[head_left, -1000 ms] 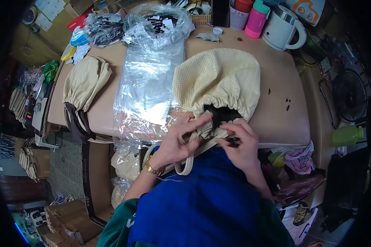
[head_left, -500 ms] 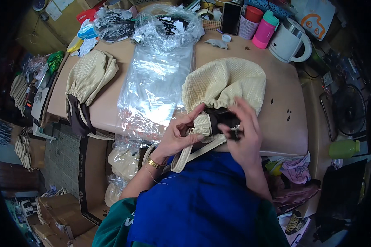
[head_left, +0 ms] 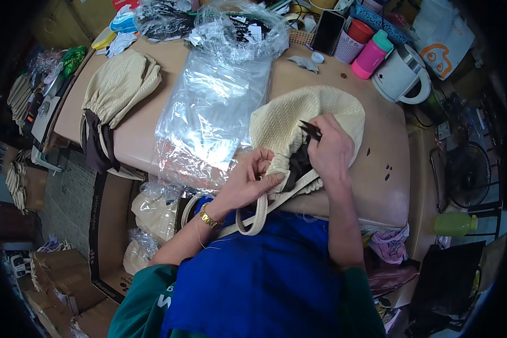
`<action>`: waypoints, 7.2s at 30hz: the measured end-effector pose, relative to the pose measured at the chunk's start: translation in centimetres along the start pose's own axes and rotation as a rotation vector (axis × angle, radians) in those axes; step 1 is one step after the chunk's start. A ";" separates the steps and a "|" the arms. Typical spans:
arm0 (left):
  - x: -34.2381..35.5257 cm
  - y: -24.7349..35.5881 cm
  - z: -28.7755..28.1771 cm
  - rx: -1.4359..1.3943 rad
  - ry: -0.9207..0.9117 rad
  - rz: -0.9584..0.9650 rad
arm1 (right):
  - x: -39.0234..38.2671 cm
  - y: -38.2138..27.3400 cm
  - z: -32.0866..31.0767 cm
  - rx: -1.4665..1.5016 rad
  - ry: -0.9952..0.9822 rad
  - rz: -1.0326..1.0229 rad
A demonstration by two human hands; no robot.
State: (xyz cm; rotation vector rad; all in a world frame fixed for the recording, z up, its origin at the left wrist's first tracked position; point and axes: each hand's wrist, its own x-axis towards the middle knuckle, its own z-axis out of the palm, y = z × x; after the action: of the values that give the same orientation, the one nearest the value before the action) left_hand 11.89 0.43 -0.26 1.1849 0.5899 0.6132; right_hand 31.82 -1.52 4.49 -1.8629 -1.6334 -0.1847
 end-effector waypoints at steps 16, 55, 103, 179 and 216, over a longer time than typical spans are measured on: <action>0.6 -1.9 -2.3 -0.073 -0.129 -0.056 | 0.0 1.3 3.1 0.011 -0.200 0.073; -1.1 0.0 1.5 -0.009 0.020 0.136 | -7.0 -1.5 -1.9 0.662 -0.144 0.228; -1.7 -0.7 0.6 0.046 -0.008 0.161 | -7.8 -1.6 -3.9 0.495 -0.249 0.108; 0.4 -1.0 -2.3 -0.764 -0.325 -0.154 | -9.3 -1.8 0.4 0.833 0.054 0.013; -1.5 -1.0 0.3 0.694 0.238 0.544 | -8.8 -0.6 -1.1 0.840 -0.283 0.132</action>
State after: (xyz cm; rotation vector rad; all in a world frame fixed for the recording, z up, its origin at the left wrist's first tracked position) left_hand 11.19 -1.04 -0.95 1.9739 0.7117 1.0683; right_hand 29.72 -9.46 1.18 -1.3505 -1.4235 0.7426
